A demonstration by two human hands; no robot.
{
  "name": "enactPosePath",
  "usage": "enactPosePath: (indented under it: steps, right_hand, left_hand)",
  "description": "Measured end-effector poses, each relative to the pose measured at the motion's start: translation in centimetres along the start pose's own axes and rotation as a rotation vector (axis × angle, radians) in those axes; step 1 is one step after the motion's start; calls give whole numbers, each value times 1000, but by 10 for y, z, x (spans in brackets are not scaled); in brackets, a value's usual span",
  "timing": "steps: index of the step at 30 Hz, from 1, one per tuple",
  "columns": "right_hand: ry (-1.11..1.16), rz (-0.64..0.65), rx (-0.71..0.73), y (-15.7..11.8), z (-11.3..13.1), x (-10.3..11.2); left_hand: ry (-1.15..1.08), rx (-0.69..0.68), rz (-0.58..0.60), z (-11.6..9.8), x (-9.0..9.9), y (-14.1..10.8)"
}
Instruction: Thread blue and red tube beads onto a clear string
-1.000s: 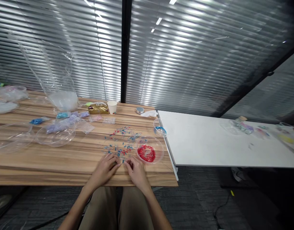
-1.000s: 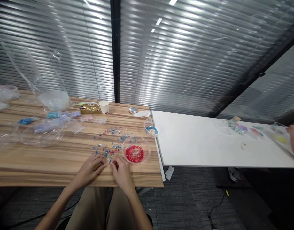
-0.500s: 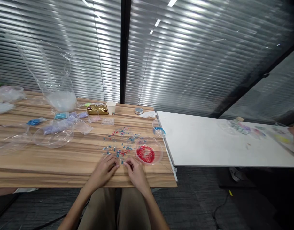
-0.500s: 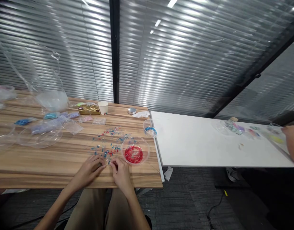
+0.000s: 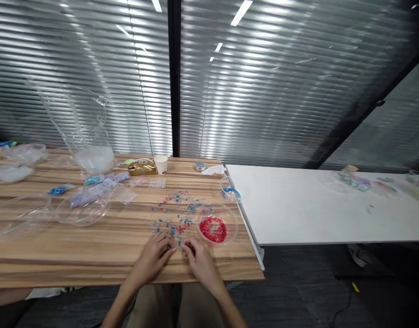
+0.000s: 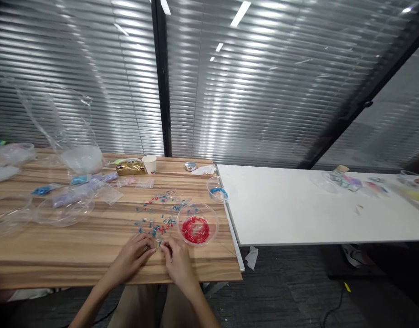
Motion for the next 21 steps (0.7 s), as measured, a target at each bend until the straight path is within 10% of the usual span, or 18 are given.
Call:
enactPosePath:
  steps: [21]
  right_hand:
    - [129, -66, -102, 13, -7, -6]
  left_hand:
    - [-45, -32, -72, 12, -1, -3]
Point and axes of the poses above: each hand's wrist, its own y-axis towards the middle knuckle, its own x-axis out of the back of the hand, z = x × y, the point moved 5 cm from there along y, towards the middle knuckle, and after that the axes turned 15 degrees about -y, right-handed, at the moved point
